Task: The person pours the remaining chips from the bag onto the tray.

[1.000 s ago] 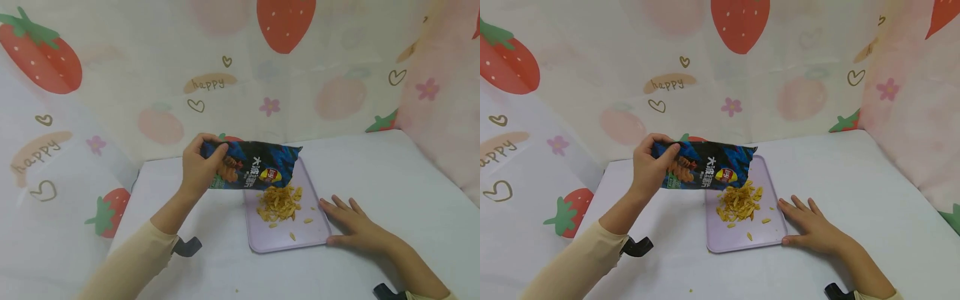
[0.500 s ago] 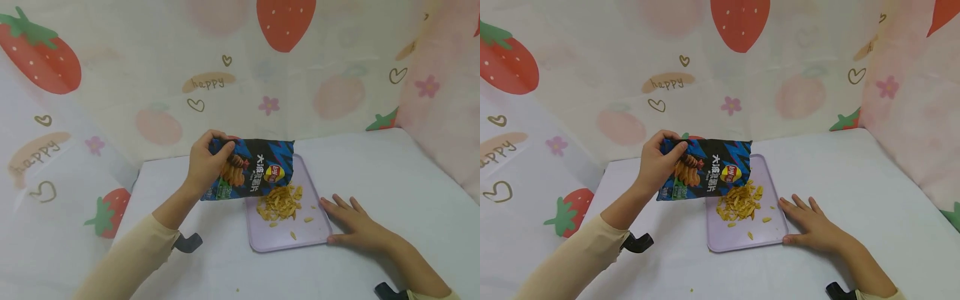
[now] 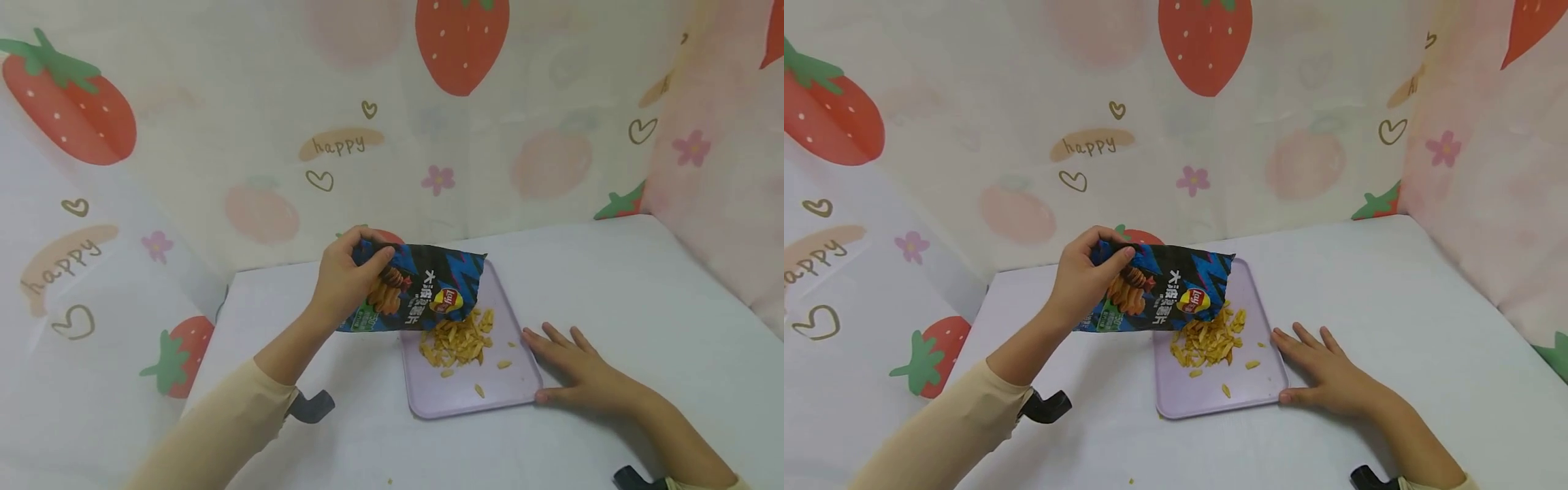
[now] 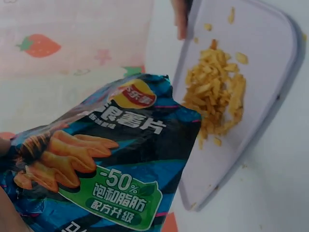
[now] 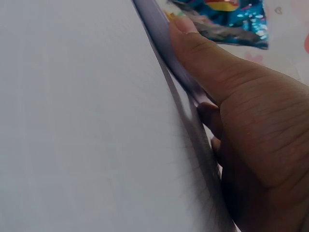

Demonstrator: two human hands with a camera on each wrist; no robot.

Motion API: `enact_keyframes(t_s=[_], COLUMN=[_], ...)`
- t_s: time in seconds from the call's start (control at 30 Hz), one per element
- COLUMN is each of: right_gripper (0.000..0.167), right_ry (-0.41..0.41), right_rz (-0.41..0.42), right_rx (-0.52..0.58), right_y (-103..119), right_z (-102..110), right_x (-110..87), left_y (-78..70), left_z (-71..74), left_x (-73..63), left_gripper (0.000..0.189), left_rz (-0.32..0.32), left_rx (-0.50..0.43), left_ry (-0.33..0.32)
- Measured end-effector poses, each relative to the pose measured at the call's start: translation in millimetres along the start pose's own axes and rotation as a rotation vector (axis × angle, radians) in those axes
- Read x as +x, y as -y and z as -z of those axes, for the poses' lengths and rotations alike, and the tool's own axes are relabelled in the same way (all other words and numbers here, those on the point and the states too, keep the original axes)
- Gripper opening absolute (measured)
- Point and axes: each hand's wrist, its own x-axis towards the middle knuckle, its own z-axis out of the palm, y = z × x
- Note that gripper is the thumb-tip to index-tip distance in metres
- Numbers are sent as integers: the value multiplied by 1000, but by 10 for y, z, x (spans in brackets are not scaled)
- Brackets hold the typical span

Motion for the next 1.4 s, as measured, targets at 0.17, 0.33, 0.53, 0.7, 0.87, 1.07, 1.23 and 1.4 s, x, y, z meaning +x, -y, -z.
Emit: enact_keyframes(t_s=[0.17,0.33,0.53,0.7,0.87,1.07,1.23,1.4], right_gripper=[99,99,97,96,96,96,96,96], right_ry=[-5,-13,-26,-24,-24,-37,-55,-64], right_rz=[17,32,44,46,33,49,75,89], right_rx=[-6,-22,-31,-16,-40,-27,-46,-49], right_y=[3,-12,-23,-25,-31,-37,-38,-20], right_z=[-35,-32,-23,-55,-71,-71,-70,-61], right_x=[1,-8,4,6,11,0,-17,-9], left_y=[-8,-26,12,46,101,154,224,265], left_z=[38,85,131,197,260,303,329,376], left_x=[6,-33,-60,-82,-106,-173,-228,-282], left_gripper=[20,21,22,23,24,25,24,26], left_rz=[7,12,-6,6,44,127,187,233], left_rx=[-74,-103,-142,-175,-229,-321,-386,-417], left_ry=[-49,-51,-105,-158,-203,-303,-385,-461])
